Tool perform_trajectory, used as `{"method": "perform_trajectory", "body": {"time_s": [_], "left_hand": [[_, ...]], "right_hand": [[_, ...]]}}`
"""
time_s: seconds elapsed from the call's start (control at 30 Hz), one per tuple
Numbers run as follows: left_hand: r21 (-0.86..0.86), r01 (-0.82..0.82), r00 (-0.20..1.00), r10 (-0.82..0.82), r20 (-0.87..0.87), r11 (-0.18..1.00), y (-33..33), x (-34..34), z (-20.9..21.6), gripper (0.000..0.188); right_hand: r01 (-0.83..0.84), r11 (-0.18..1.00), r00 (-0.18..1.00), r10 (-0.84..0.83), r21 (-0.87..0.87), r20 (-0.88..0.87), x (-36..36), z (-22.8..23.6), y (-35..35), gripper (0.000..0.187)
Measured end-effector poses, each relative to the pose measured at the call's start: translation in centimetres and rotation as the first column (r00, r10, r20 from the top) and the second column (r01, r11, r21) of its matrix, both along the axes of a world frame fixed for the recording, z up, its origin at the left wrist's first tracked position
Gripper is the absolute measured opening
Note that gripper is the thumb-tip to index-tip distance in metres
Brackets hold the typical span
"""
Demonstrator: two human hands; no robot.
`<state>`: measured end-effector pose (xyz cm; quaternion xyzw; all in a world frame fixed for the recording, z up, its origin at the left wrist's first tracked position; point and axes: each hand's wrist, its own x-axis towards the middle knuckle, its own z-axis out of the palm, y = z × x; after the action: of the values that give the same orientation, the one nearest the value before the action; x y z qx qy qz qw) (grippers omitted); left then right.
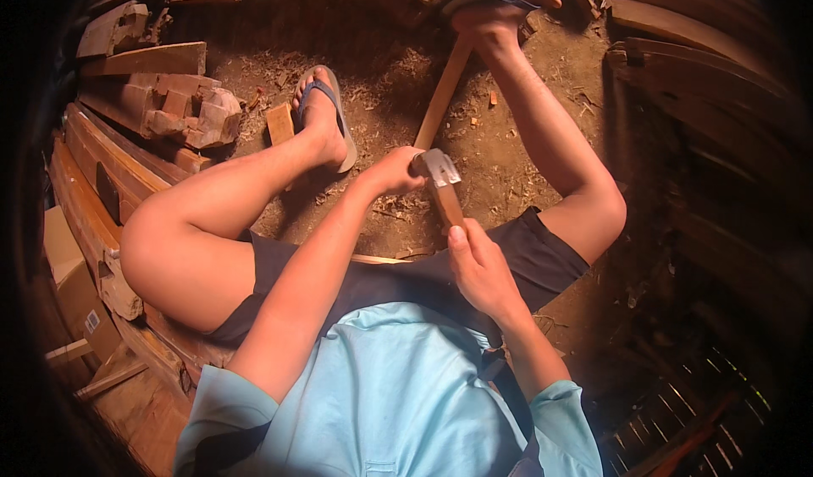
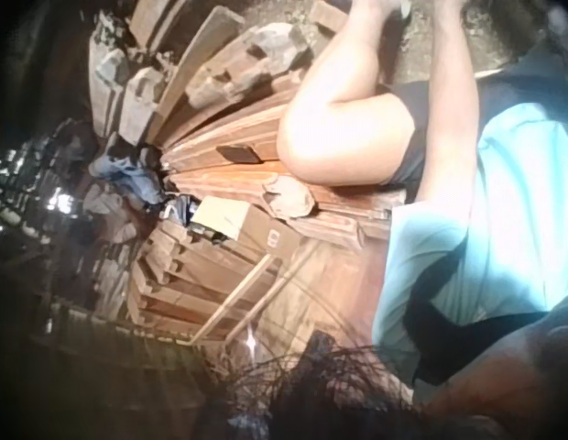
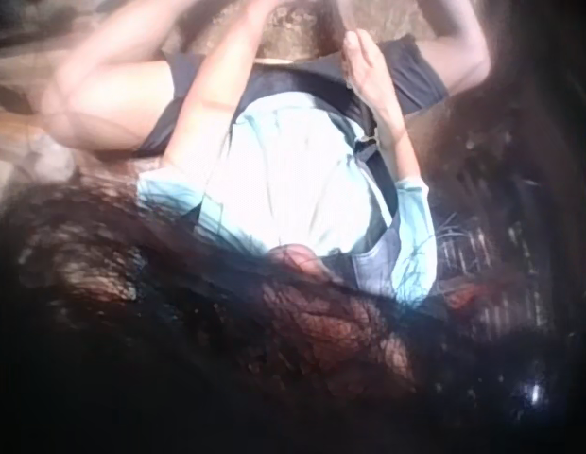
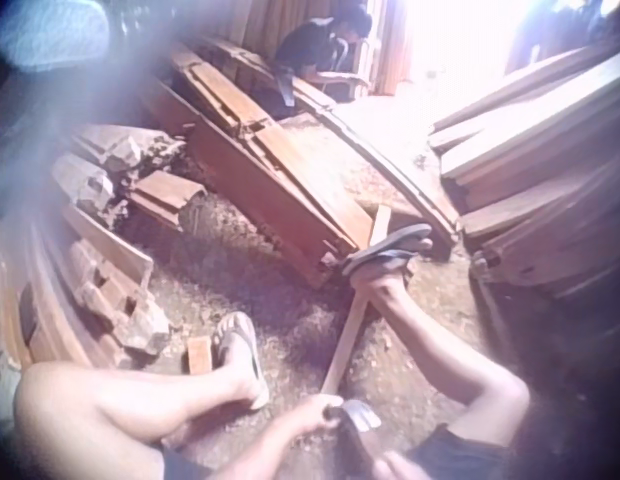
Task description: The person sits on the floor and uses a chisel and hammer to carve a long, thin piece of wood. They repeatedly strike the chisel to shape the wood, occasionally adjusting their grip and position.
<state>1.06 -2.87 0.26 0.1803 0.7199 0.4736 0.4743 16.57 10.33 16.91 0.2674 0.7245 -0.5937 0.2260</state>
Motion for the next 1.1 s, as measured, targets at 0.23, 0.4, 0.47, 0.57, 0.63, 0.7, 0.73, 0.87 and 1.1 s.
{"method": "perform_trajectory", "body": {"time_s": [0.23, 0.4, 0.47, 0.57, 0.63, 0.7, 0.73, 0.87, 1.1], "left_hand": [[0.071, 0.015, 0.997, -0.009, -0.081, 0.997, 0.1, -0.4, -1.0, 0.008], [0.113, 0.055, 0.969, -0.026, -0.248, 0.992, 0.1, 0.5, -2.2, 0.007], [0.088, 0.008, 0.969, 0.014, -0.247, 0.996, 0.2, 0.8, -2.3, 0.007], [0.149, 0.032, 0.992, -0.013, -0.127, 0.988, 0.2, 0.2, -2.2, 0.005], [0.130, 0.035, 0.994, -0.021, -0.107, 0.991, 0.5, 0.4, -2.1, 0.003], [0.092, 0.067, 0.994, -0.059, -0.090, 0.994, 0.6, 0.3, -1.9, 0.008], [0.141, -0.026, 1.000, 0.024, 0.016, 0.990, 0.5, 0.2, -2.3, 0.009], [0.180, 0.041, 0.998, -0.033, -0.049, 0.983, 0.4, -0.3, -2.8, 0.009], [0.092, 0.064, 0.995, -0.056, -0.085, 0.994, 0.9, 0.3, -1.4, 0.006]], "right_hand": [[0.062, 0.986, 0.997, -0.069, -0.157, -0.037, -1.0, 0.7, 0.0, 0.041], [0.058, 0.971, 0.998, -0.050, -0.233, 0.040, -1.4, 0.2, -0.1, 0.043], [0.071, 0.954, 0.996, -0.081, -0.290, -0.023, -1.7, 1.4, 0.1, 0.045], [0.117, 0.951, 0.978, -0.161, -0.287, -0.134, -2.0, 2.1, 0.1, 0.043], [0.171, 0.957, 0.981, -0.187, -0.237, -0.048, -1.1, 1.5, -0.2, 0.041], [0.176, 0.965, 0.980, -0.153, -0.196, 0.128, 0.0, -0.9, 0.2, 0.041], [0.148, 0.973, 0.985, -0.128, -0.176, 0.119, 0.8, -1.0, 0.8, 0.041], [0.144, 0.982, 0.979, -0.160, -0.122, -0.127, 0.2, 2.1, 0.7, 0.045], [0.176, 0.961, 0.980, -0.148, -0.216, 0.136, -0.9, 0.2, 0.4, 0.046]]}}
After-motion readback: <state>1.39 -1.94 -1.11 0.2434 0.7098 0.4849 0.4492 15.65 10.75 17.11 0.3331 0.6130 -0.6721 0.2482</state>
